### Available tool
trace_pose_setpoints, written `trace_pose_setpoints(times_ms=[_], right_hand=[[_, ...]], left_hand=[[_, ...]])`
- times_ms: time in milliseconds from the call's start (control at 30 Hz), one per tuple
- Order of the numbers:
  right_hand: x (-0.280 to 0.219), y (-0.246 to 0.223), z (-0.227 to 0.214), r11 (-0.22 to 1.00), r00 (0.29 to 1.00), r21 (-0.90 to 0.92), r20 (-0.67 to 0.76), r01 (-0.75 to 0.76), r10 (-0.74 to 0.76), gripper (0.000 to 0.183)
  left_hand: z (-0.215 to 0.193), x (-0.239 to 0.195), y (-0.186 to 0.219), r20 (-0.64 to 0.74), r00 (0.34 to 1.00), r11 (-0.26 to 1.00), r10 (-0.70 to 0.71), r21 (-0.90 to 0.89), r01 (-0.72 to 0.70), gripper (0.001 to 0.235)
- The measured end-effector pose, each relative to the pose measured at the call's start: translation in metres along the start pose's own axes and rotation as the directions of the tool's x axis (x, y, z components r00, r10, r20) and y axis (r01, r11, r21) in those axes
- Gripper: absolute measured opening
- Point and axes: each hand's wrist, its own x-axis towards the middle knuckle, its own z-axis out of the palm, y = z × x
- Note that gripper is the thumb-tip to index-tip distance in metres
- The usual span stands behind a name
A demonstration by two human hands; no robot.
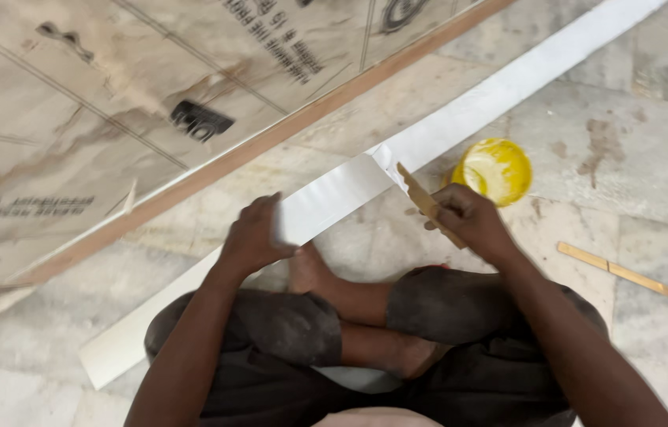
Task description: The person sits on the floor and uses a wooden stick to scoop a white adhesive from a yellow container. They apply the adhesive to a long white strip laid on the tiled floor, spreading it evenly along the surface.
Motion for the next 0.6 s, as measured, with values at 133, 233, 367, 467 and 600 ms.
trace_pose_setpoints(times_ms=[133,233,367,467,600], right_hand=[[0.001,0.004,0.077,0.750,0.949,-0.626,-0.046,0.216,-0.311,0.026],[-0.001,0.005,0.108,0.521,0.900,-0.790,0.086,0.323,-0.427,0.046],[-0.003,0.013,0.115,0.259,0.895,-0.908,0.213,0.329,-0.392,0.056],[-0.001,0.017,0.107,0.206,0.914,-0.936,0.199,0.284,-0.355,0.051],[0.003,0.017,0.088,0.207,0.961,-0.957,0.156,0.205,-0.230,0.047]], left_hand=[[0.004,-0.002,0.002,0.066,0.998,1.000,-0.004,0.011,0.003,0.120],[0.004,-0.002,0.006,0.114,0.993,0.998,-0.027,0.062,0.021,0.123],[0.009,-0.001,0.002,0.114,0.993,0.996,-0.014,0.085,0.004,0.123],[0.011,0.001,0.001,0.122,0.992,0.996,-0.016,0.090,0.005,0.122],[0.012,0.001,0.001,0.118,0.993,0.995,-0.020,0.104,0.007,0.121]])
